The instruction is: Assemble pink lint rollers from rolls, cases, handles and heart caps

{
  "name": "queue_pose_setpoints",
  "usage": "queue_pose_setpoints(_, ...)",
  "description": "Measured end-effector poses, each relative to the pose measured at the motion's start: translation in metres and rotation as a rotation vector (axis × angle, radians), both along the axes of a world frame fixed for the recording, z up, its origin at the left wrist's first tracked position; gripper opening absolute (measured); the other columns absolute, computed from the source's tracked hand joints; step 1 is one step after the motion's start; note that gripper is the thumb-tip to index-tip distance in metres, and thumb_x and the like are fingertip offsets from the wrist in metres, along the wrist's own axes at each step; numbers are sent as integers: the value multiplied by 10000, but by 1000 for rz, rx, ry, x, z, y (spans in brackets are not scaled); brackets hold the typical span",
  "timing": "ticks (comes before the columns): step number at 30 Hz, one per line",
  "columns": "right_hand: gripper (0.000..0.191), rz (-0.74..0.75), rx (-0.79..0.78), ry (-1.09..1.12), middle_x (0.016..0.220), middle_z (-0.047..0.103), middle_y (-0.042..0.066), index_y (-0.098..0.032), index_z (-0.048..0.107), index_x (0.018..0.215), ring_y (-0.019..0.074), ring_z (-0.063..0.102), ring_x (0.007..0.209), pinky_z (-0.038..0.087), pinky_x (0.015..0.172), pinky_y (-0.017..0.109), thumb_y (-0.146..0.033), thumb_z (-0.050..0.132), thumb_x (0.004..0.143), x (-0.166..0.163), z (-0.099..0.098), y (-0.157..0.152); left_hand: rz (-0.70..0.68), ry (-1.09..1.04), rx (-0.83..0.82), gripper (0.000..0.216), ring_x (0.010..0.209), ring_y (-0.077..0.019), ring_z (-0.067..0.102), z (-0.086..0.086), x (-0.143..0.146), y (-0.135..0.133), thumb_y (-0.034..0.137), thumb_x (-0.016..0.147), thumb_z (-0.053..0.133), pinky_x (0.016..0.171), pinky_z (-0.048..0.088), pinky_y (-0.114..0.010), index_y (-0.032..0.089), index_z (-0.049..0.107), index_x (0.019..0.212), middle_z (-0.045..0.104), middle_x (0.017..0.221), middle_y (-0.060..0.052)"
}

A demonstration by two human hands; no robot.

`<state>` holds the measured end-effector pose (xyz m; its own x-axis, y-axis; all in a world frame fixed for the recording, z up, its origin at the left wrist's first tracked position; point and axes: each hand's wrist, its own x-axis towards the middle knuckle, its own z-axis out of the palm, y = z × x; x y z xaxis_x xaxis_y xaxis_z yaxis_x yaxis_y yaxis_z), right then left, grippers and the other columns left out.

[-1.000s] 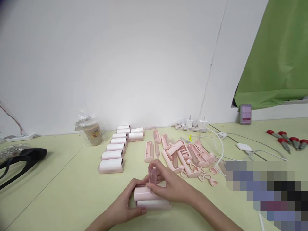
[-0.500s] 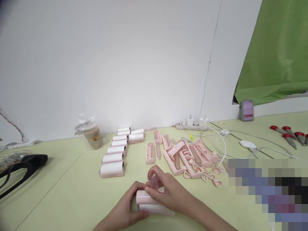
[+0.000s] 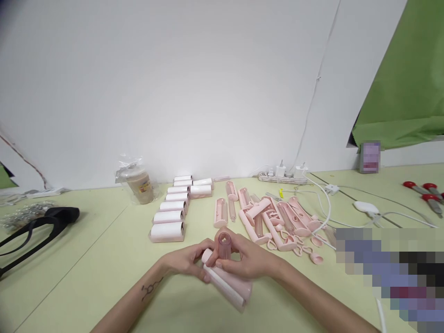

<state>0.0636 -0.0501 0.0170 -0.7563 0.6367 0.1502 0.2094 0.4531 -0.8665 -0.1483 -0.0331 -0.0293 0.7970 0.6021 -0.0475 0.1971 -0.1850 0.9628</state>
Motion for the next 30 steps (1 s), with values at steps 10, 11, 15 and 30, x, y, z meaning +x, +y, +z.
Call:
queue_pose_setpoints(10, 136, 228, -187, 173, 884, 652, 68, -201, 405, 848, 182, 560, 953, 415, 782, 346, -156, 519, 789, -2, -3, 11, -176, -186, -434, 555, 691, -100, 514, -8, 9, 22, 172, 573, 751, 651, 399, -243, 200, 485, 1059, 546, 741, 39)
queue_pose_setpoints(11, 146, 267, -246, 212, 820, 652, 51, -201, 399, 835, 181, 578, 910, 420, 766, 349, -152, 524, 780, -4, -5, 12, -193, -195, -430, 521, 710, -106, 526, -8, 9, 22, 172, 590, 741, 664, 399, -246, 194, 489, 1045, 567, 752, 30)
queue_pose_setpoints(15, 193, 337, -410, 363, 601, 558, -38, -203, 384, 729, 138, 580, 594, 454, 661, 337, -181, 570, 681, -16, -22, 15, -183, -164, -416, 502, 759, -137, 557, -6, 9, 21, 186, 595, 738, 692, 400, -276, 185, 489, 1031, 599, 790, 10)
queue_pose_setpoints(30, 164, -445, 505, -213, 848, 547, 31, -227, 537, 802, 188, 526, 835, 395, 776, 355, -141, 402, 766, 77, 4, 14, 414, 110, -42, 989, 1162, -279, 360, -15, -10, -47, 240, 534, 741, 921, 342, -356, 313, 137, 1314, 261, 1352, -59)
